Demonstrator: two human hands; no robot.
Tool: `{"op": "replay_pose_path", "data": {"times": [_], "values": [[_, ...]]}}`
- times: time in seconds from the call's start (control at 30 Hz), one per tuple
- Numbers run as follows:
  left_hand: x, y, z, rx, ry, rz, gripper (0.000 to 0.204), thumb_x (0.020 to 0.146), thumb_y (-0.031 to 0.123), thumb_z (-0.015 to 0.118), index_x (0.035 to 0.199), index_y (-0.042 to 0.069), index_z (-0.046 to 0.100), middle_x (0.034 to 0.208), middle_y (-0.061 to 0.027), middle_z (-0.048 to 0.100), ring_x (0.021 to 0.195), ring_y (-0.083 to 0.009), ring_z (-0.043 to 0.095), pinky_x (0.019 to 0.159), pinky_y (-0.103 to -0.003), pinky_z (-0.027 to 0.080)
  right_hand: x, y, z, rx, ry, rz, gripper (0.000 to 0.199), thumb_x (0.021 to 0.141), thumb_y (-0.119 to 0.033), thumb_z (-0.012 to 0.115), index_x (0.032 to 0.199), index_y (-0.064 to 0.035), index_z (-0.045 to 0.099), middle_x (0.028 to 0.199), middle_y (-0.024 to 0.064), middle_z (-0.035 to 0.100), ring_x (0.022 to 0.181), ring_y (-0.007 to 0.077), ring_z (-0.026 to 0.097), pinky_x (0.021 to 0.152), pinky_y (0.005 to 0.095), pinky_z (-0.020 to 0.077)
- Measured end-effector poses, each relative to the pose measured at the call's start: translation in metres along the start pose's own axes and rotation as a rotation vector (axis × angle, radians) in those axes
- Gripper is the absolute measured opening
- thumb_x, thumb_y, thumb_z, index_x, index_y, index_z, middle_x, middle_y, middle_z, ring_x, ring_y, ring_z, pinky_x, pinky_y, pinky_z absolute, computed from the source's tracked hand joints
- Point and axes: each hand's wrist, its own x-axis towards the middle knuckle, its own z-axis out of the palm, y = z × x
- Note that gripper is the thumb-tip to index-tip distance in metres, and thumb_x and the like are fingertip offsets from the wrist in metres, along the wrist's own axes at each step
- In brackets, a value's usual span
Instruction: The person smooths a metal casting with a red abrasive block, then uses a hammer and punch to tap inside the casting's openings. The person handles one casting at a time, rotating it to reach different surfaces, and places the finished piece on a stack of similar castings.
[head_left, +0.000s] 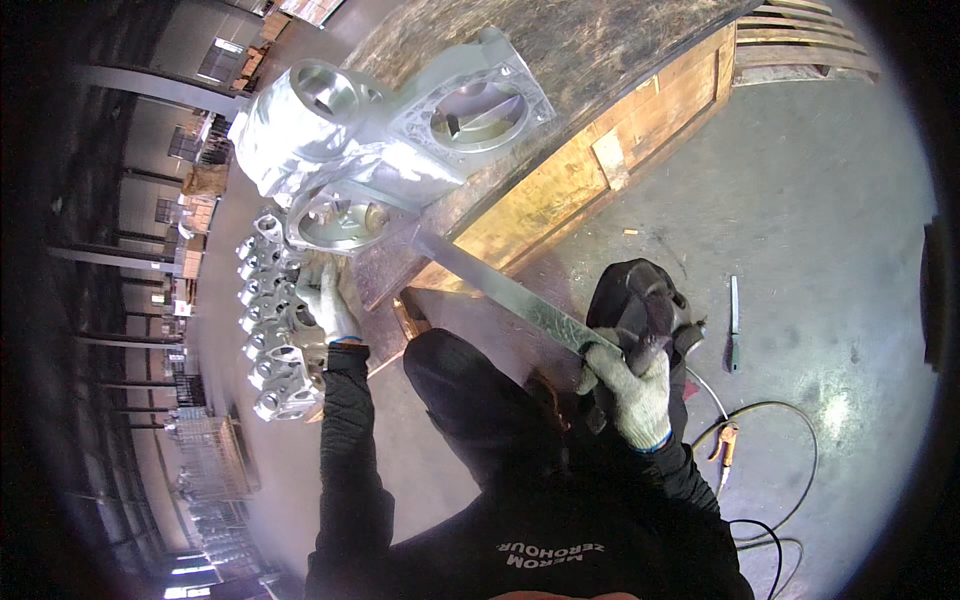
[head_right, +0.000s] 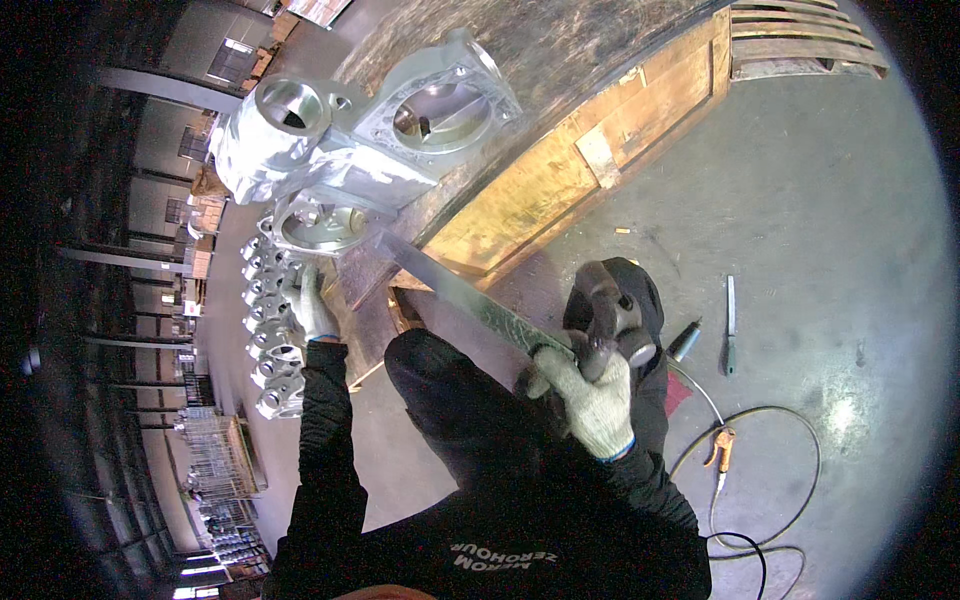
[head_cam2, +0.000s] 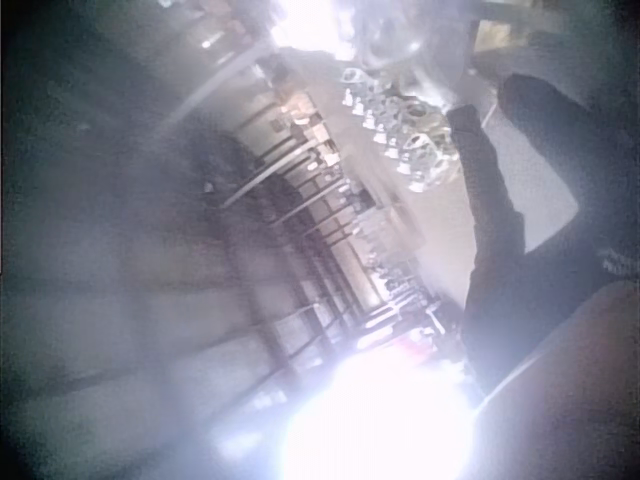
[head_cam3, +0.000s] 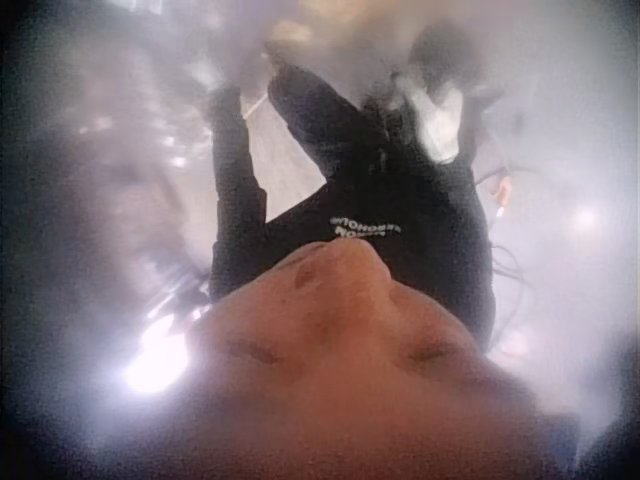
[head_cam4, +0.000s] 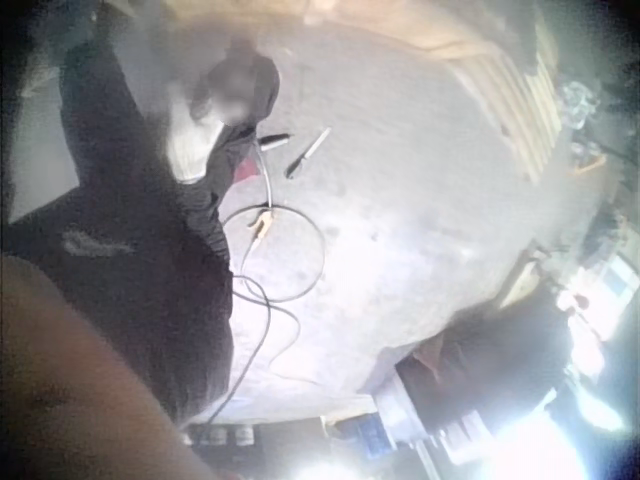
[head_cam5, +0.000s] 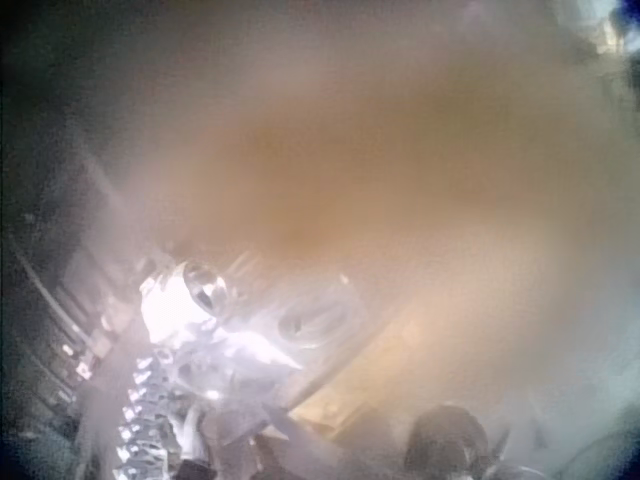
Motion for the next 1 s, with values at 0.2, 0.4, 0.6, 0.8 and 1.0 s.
{"op": "replay_pose_path", "data": {"times": [0.2, 0.4, 0.6, 0.8, 1.0], "values": [[0.086, -0.013, -0.009, -0.157, -0.334, -0.213, 0.062, 0.087, 0.005, 0.073, 0.141, 0.001, 0.044, 0.135, -0.0113, 0.057, 0.116, -0.0201, 0.060, 0.104, -0.035, 0.045, 0.003, 0.009, 0.000, 0.056, -0.009, 0.005, 0.014, 0.097, -0.013, 0.067, 0.099, 0.0015, 0.069, 0.073, 0.0056, 0.071, 0.058, 0.0112, 0.059, 0.053, 0.0248, 0.0435], [0.119, -0.024, -0.008, -0.399, -0.457, -0.381, 0.037, 0.099, 0.016, 0.068, 0.133, 0.006, 0.060, 0.129, -0.0034, 0.065, 0.116, -0.0137, 0.061, 0.101, -0.032, 0.049, 0.000, 0.004, -0.006, -0.017, 0.008, 0.134, 0.019, 0.097, -0.014, 0.065, 0.105, 0.0033, 0.070, 0.071, 0.0062, 0.070, 0.059, 0.0114, 0.059, 0.057, 0.0251, 0.0433], [0.123, -0.036, -0.015, -0.501, -0.429, -0.373, 0.060, 0.105, 0.046, 0.053, 0.147, 0.003, 0.047, 0.147, -0.0096, 0.054, 0.131, -0.0202, 0.052, 0.113, -0.035, 0.042, -0.011, 0.010, -0.004, -0.049, 0.041, 0.019, 0.023, 0.096, -0.015, 0.066, 0.107, 0.0047, 0.070, 0.072, 0.0064, 0.070, 0.062, 0.0123, 0.059, 0.060, 0.0252, 0.0433], [0.066, -0.024, -0.011, -0.130, -0.240, -0.190, 0.045, 0.103, 0.046, 0.059, 0.126, 0.008, 0.062, 0.110, 0.0004, 0.063, 0.100, -0.0112, 0.054, 0.091, -0.029, 0.044, -0.023, 0.019, 0.007, -0.091, 0.031, -0.078, 0.026, 0.095, -0.019, 0.068, 0.104, 0.0060, 0.069, 0.074, 0.0071, 0.068, 0.067, 0.0154, 0.060, 0.067, 0.0276, 0.0461], [-0.053, 0.059, 0.030, 0.128, 0.179, -0.314, 0.105, 0.075, 0.066, 0.081, 0.143, -0.004, 0.044, 0.136, -0.0274, 0.059, 0.130, -0.0324, 0.056, 0.110, -0.039, 0.043, -0.031, 0.025, 0.044, -0.126, 0.057, -0.094, 0.026, 0.096, -0.022, 0.067, 0.095, 0.0040, 0.070, 0.075, 0.0056, 0.067, 0.065, 0.0159, 0.059, 0.065, 0.0287, 0.0463]]}}
